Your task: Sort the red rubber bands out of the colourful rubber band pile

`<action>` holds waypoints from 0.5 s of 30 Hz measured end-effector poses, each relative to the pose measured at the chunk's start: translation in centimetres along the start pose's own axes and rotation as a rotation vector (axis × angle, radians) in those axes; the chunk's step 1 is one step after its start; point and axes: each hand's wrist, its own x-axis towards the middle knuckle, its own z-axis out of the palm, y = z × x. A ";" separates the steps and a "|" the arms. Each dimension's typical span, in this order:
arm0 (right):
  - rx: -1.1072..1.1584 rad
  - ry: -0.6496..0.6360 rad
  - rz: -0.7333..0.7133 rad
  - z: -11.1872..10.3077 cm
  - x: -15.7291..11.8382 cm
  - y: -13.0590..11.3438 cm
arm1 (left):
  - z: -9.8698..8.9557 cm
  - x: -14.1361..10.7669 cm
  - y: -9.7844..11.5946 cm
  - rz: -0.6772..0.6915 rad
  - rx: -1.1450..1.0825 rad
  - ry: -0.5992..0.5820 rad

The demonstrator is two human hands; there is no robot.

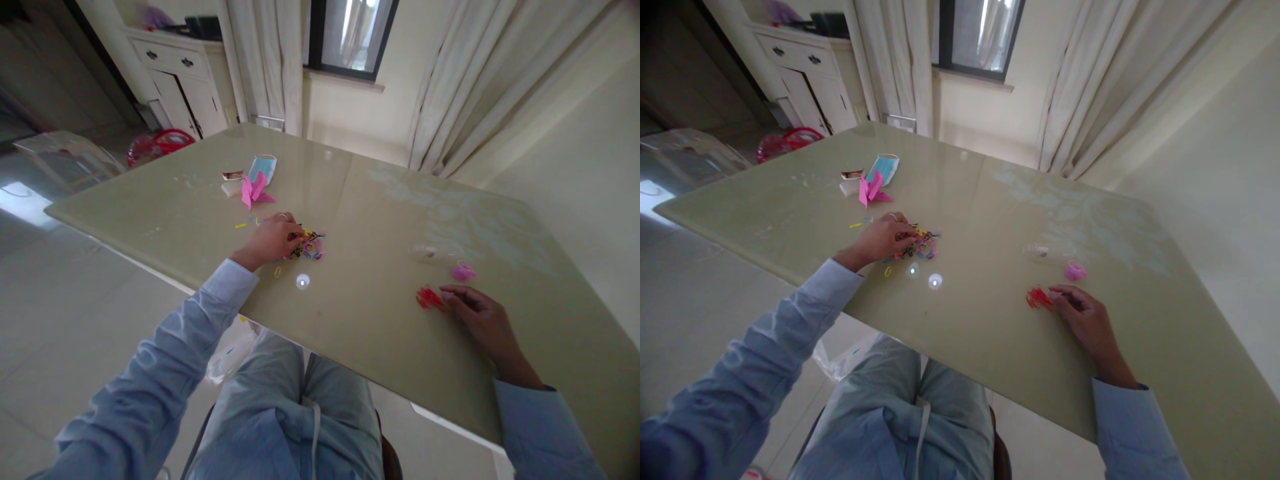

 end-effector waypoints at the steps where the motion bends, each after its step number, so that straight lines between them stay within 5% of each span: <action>1: -0.004 0.000 -0.005 0.0 0.0 0.0 | 0.0 0.0 0.0 -0.011 0.020 -0.005; 7: -0.002 -0.005 -0.033 0.0 0.1 0.4 | -0.3 0.1 0.1 -0.065 0.107 -0.082; 15: -0.023 -0.001 -0.030 0.0 0.2 0.8 | 0.8 0.2 -0.5 -0.031 0.099 -0.019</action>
